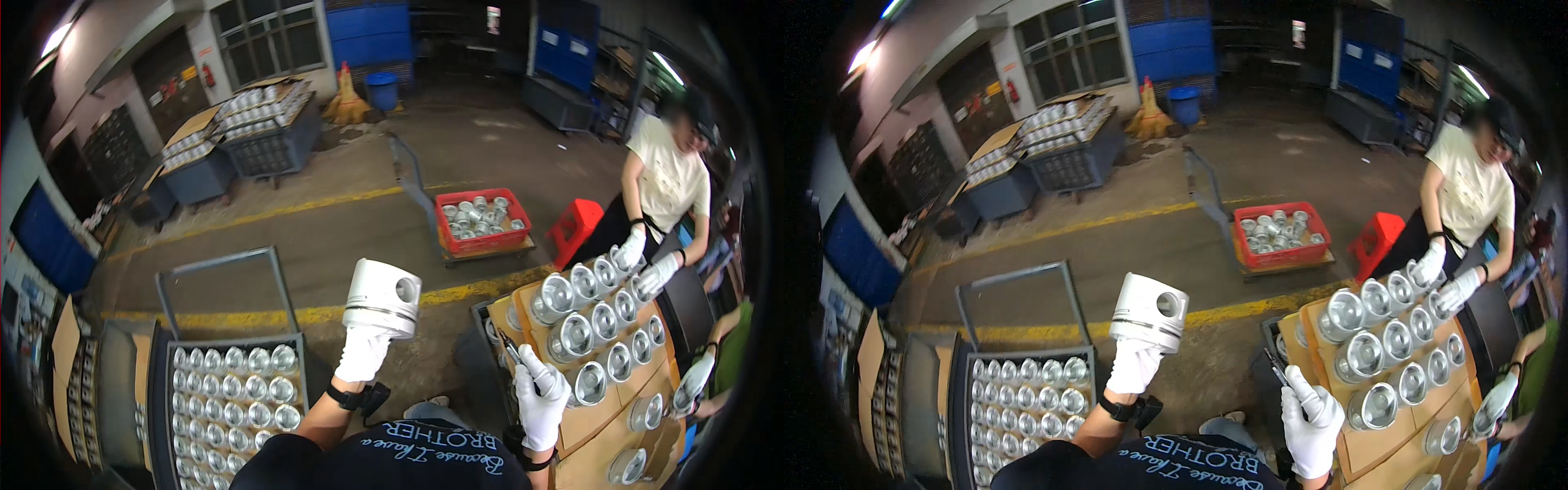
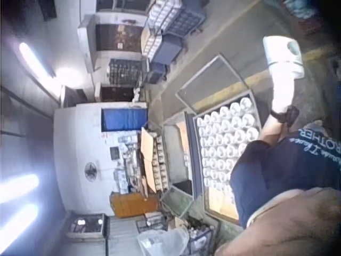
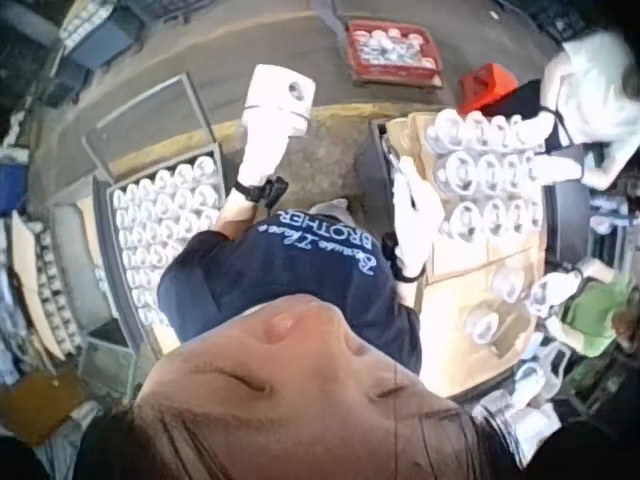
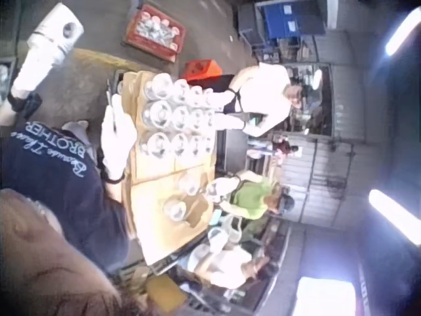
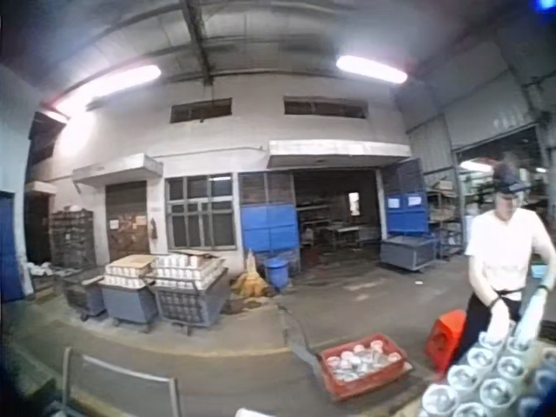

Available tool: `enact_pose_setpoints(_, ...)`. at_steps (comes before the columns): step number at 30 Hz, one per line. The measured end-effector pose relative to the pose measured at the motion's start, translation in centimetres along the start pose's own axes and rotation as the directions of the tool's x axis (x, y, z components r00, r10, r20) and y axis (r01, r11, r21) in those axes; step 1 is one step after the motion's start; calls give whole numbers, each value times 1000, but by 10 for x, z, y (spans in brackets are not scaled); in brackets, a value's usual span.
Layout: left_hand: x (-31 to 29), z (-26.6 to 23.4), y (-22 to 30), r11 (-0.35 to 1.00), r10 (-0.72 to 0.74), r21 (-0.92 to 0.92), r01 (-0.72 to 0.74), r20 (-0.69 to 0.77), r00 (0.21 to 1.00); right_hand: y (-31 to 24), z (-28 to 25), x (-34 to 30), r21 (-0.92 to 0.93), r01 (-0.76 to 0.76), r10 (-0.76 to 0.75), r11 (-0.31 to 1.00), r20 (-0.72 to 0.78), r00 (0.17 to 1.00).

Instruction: Inspecting and sorting metal engine pistons on a work table in a factory setting.

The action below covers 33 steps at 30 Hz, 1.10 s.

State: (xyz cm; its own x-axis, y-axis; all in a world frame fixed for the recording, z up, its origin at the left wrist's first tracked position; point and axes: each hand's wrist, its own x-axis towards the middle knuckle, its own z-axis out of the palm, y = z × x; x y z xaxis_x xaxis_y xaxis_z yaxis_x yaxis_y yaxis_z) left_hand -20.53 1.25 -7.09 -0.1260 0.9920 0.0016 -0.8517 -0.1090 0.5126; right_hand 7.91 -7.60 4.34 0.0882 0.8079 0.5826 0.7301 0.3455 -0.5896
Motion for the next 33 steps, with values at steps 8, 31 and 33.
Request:
enact_pose_setpoints(8,92,-18,-60,720,-678,-5,694,-221,701,63,38,45,162,-230,220,960,80,972)
enact_pose_setpoints(31,591,-20,-363,469,-758,272,840,-364,542,65,145,198,-37,-845,734,533,-477,484)
enact_pose_setpoints(33,638,1,-397,449,-766,301,841,-354,536,66,158,202,-84,-850,728,520,-477,492)
